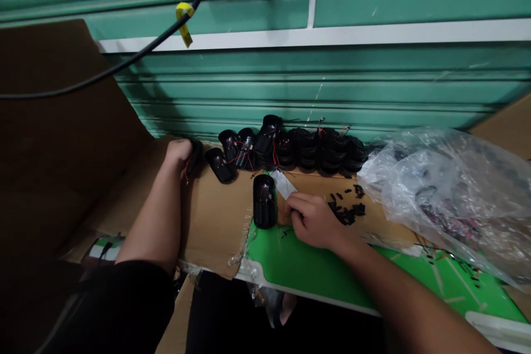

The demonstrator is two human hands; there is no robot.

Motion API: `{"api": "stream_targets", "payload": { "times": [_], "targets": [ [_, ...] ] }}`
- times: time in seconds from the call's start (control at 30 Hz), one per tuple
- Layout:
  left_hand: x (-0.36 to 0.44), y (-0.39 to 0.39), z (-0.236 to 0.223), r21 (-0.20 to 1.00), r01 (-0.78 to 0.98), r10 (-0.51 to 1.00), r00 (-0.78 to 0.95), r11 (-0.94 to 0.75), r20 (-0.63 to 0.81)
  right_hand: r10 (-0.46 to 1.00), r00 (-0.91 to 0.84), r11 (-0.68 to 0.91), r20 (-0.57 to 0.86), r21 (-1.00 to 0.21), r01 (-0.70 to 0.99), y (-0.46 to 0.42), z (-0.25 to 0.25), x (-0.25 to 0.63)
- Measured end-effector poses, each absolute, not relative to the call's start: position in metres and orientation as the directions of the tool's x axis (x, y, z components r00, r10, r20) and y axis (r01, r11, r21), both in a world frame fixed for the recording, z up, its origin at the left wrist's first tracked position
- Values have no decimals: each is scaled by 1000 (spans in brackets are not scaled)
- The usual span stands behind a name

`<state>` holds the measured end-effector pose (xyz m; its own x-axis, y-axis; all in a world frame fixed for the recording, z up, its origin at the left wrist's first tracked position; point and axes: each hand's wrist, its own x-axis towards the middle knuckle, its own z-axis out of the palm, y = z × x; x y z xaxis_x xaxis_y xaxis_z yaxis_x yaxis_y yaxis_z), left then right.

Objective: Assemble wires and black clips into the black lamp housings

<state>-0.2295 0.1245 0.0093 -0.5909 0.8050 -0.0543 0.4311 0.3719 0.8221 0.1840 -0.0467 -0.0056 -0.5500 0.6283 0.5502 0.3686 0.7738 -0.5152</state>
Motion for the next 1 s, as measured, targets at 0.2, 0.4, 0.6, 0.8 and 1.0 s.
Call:
{"api": "stream_targets", "payload": {
  "times": [0.2,0.4,0.6,0.8,1.0],
  "targets": [
    [-216,118,21,862,368,820,-566,350,-91,620,-559,780,551,-509,364,-47,-4,183],
    [-210,116,29,862,395,837,-544,320,-61,622,-561,778,547,-514,361,-46,-8,185],
    [-185,108,39,793,549,876,-481,263,42,636,-563,766,528,-522,375,-47,-7,184],
    [-150,98,47,568,776,942,-337,276,2,617,-548,786,565,-486,383,-43,-7,184],
    [-116,8,116,665,694,905,-46,-276,423,659,-329,733,677,-478,484,-38,20,191]
  ]
}}
